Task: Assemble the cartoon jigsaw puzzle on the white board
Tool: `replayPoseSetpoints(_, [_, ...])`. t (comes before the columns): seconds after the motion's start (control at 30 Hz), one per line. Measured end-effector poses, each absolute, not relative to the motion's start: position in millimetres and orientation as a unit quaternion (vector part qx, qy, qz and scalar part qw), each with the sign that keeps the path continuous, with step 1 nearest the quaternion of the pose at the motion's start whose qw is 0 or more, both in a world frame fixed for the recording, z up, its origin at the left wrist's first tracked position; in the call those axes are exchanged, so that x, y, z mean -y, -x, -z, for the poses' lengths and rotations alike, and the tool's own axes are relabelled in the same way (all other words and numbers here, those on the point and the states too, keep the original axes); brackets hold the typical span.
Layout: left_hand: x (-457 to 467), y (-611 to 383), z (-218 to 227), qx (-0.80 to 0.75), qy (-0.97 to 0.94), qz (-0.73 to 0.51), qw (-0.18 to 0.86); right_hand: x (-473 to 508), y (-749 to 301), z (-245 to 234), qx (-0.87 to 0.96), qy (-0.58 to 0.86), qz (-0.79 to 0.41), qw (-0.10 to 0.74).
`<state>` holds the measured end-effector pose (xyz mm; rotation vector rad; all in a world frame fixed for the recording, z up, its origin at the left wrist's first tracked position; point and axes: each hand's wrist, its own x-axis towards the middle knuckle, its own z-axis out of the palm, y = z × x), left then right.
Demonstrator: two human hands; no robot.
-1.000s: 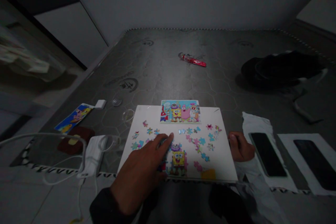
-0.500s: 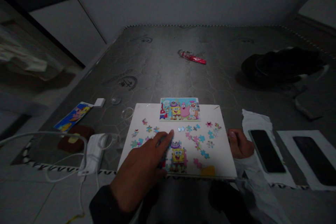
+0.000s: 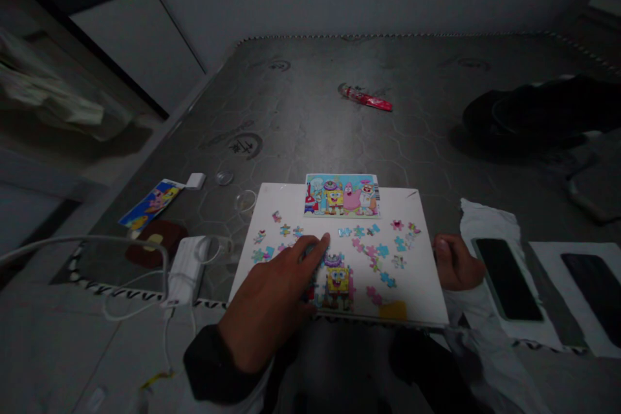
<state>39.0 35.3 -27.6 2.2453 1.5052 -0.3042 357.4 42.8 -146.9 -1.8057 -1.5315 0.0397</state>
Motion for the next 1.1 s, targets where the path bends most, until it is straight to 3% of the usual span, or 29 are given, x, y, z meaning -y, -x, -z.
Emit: replayPoseSetpoints(1.1, [-34.0,-38.8,27.8,-0.545,-0.809,0.095,0.199,-43.5,-357.5,148.3,0.61,0.694,-0.002,0.382])
